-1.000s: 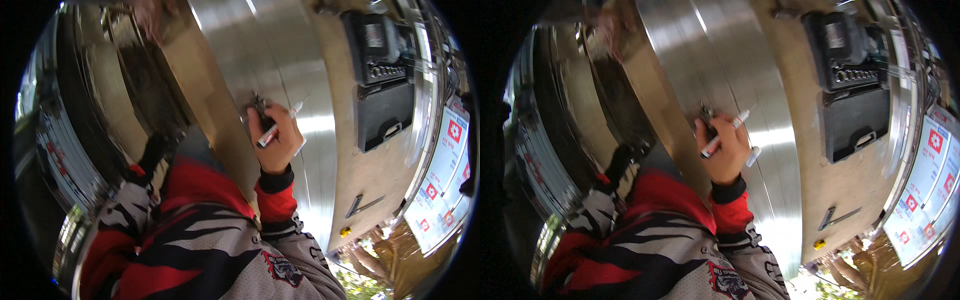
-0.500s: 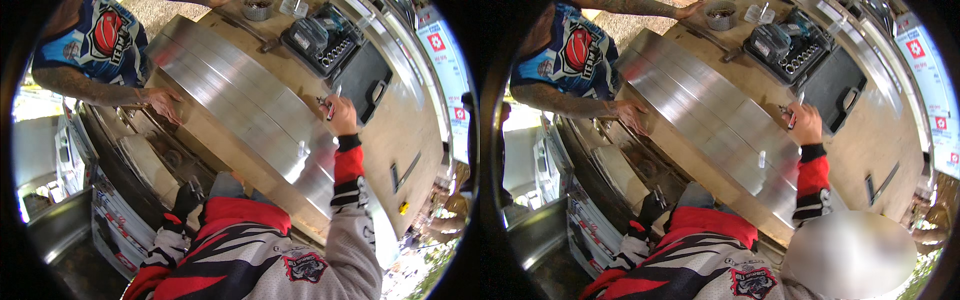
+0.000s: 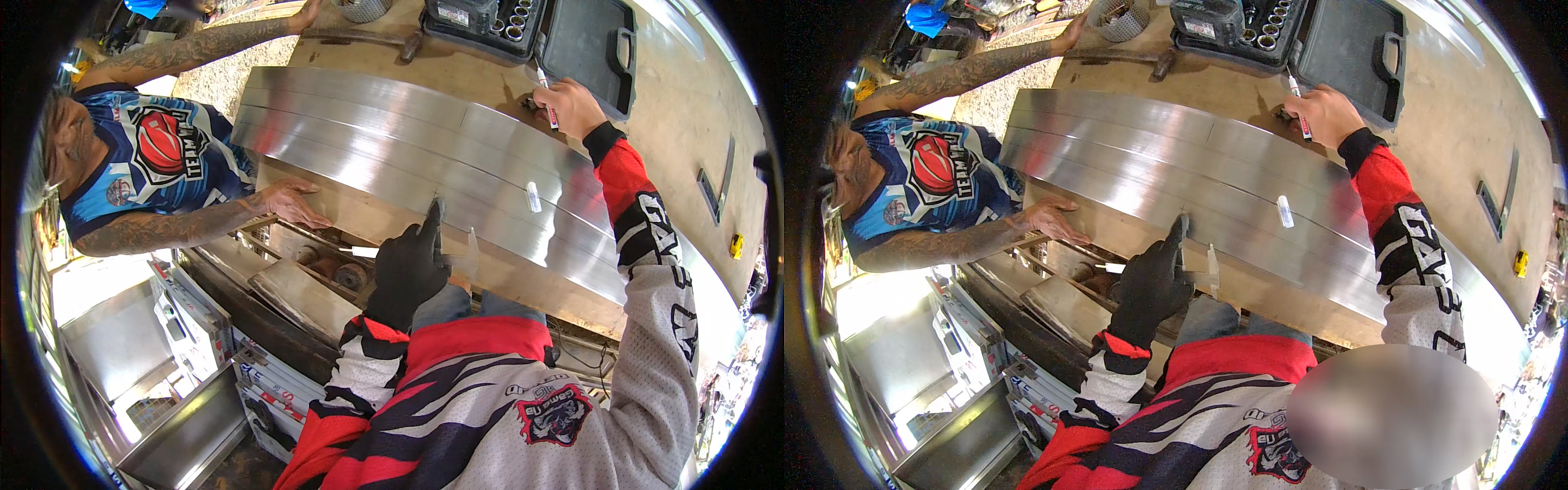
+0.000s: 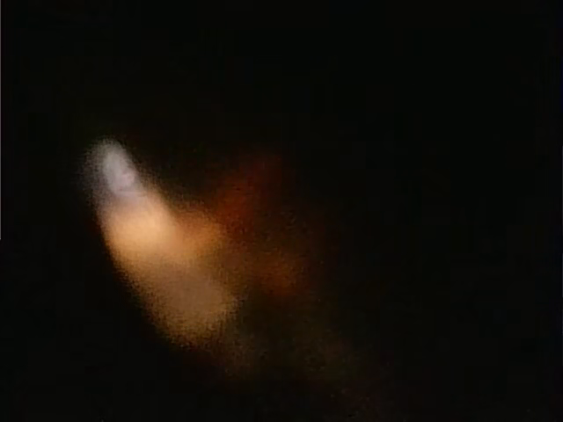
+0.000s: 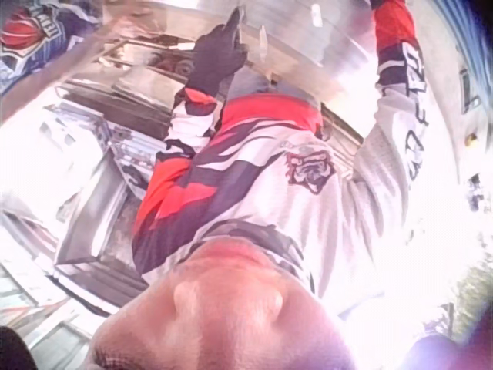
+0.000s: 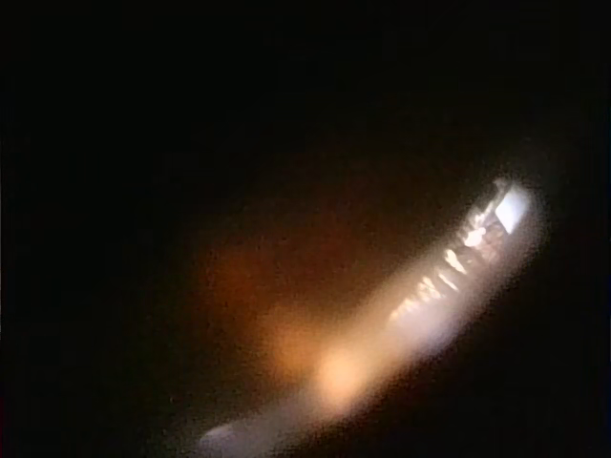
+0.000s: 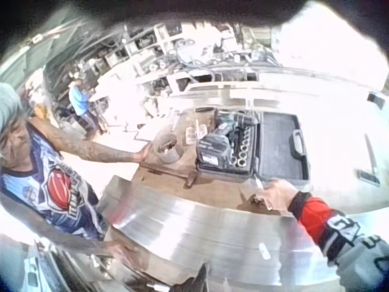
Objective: The person measures and marks a curved metal sheet on a workbench using a tape measure, caliper, and marker. They repeatedly position the caliper and draw lines along the sheet while another person assists by holding the sheet steady.
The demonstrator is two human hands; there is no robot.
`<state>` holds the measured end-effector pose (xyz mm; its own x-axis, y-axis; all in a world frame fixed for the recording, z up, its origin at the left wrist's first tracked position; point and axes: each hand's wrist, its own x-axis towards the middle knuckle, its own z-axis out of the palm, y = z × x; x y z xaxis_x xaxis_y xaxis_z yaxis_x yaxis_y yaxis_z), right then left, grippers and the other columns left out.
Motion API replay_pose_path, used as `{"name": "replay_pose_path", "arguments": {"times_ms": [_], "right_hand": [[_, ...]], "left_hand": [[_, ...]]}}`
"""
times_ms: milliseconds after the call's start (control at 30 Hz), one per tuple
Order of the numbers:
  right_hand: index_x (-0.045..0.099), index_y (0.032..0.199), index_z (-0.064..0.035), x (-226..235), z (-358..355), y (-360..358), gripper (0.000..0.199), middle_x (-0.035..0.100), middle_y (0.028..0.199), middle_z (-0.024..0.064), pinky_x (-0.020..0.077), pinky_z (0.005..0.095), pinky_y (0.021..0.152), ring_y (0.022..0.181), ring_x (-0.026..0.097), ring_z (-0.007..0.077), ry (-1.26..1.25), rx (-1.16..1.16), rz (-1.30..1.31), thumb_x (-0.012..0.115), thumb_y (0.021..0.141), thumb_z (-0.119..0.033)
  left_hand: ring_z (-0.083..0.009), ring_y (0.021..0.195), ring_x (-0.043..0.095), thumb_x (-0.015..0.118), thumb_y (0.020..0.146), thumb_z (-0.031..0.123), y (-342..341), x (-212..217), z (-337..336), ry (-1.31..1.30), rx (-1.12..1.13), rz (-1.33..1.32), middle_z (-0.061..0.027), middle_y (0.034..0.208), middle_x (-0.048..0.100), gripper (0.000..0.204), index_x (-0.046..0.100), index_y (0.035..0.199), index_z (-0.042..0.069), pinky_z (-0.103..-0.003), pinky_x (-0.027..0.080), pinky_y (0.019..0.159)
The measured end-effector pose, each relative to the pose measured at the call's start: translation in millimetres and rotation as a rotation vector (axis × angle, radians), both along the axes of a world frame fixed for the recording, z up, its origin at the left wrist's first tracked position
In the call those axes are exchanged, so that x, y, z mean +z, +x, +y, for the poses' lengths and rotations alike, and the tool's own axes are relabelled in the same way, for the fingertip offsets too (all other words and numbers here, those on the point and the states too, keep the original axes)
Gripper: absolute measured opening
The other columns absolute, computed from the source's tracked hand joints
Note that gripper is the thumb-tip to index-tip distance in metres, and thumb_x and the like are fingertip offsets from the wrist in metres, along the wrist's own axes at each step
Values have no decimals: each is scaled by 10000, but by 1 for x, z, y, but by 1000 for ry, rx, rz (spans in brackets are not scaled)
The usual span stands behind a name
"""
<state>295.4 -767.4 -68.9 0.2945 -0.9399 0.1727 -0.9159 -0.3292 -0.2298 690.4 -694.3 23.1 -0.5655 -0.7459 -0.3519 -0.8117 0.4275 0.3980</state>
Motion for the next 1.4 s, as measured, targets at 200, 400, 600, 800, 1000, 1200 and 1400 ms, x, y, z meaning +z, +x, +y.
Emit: {"name": "replay_pose_path", "arguments": {"times_ms": [200, 400, 600, 800, 1000, 1200, 1400], "right_hand": [[571, 901, -113, 21, 0, 9, 212, 656, 753, 82, 495, 419, 736, 743, 639, 317, -122, 45, -53, 695, 729, -101], [548, 785, -59, 85, 75, 87, 71, 736, 963, 155, 537, 373, 737, 752, 647, 283, -184, -181, -525, 608, 784, -20], [607, 887, -139, 54, 106, 200, 150, 724, 1141, 14, 446, 385, 787, 1007, 607, 254, -10, -36, -455, 637, 740, -129], [605, 917, -139, 53, 109, 216, 165, 723, 1146, -8, 426, 397, 782, 1038, 603, 254, -5, -80, -376, 632, 755, -126], [516, 938, -43, 38, 117, 221, 308, 664, 1274, 177, 460, 451, 951, 1099, 614, 363, 89, -47, -584, 558, 694, 141], [409, 995, -47, 13, 118, 230, 301, 601, 1311, 306, 514, 410, 975, 1166, 655, 362, 30, -124, -999, 465, 795, 171], [425, 1008, -45, 23, 114, 240, 342, 601, 1290, 298, 510, 421, 1007, 1145, 662, 369, 5, -95, -1133, 537, 759, 161]], "left_hand": [[-375, 717, 635, 694, 719, 182, 6, -15, 5, -8, 58, 149, -168, 840, 620, 848, 398, 1510, 103, -480, 504, 652], [-422, 815, 653, 694, 739, 152, 67, -33, 60, 90, 82, 299, -212, 944, 668, 720, 490, 1425, 71, -494, 519, 718], [-413, 876, 679, 708, 755, 134, 112, -24, 115, 445, 384, 198, -200, 941, 699, 547, 604, 1290, 81, -484, 532, 748], [-423, 887, 681, 695, 776, 147, 142, -19, 119, 425, 587, 181, -190, 931, 703, 453, 639, 1224, 111, -493, 538, 736], [-311, 697, 686, 662, 779, 96, 155, -37, 116, 288, 591, 332, -109, 753, 681, 171, 644, 948, 83, -414, 534, 643], [-310, 671, 659, 676, 748, 93, 165, -32, 120, 309, 659, 320, -143, 754, 645, 319, 646, 1063, 53, -388, 502, 615], [-265, 624, 617, 694, 759, 104, 170, -30, 125, 379, 706, 250, -116, 715, 620, 257, 634, 1000, 38, -359, 498, 617]]}}
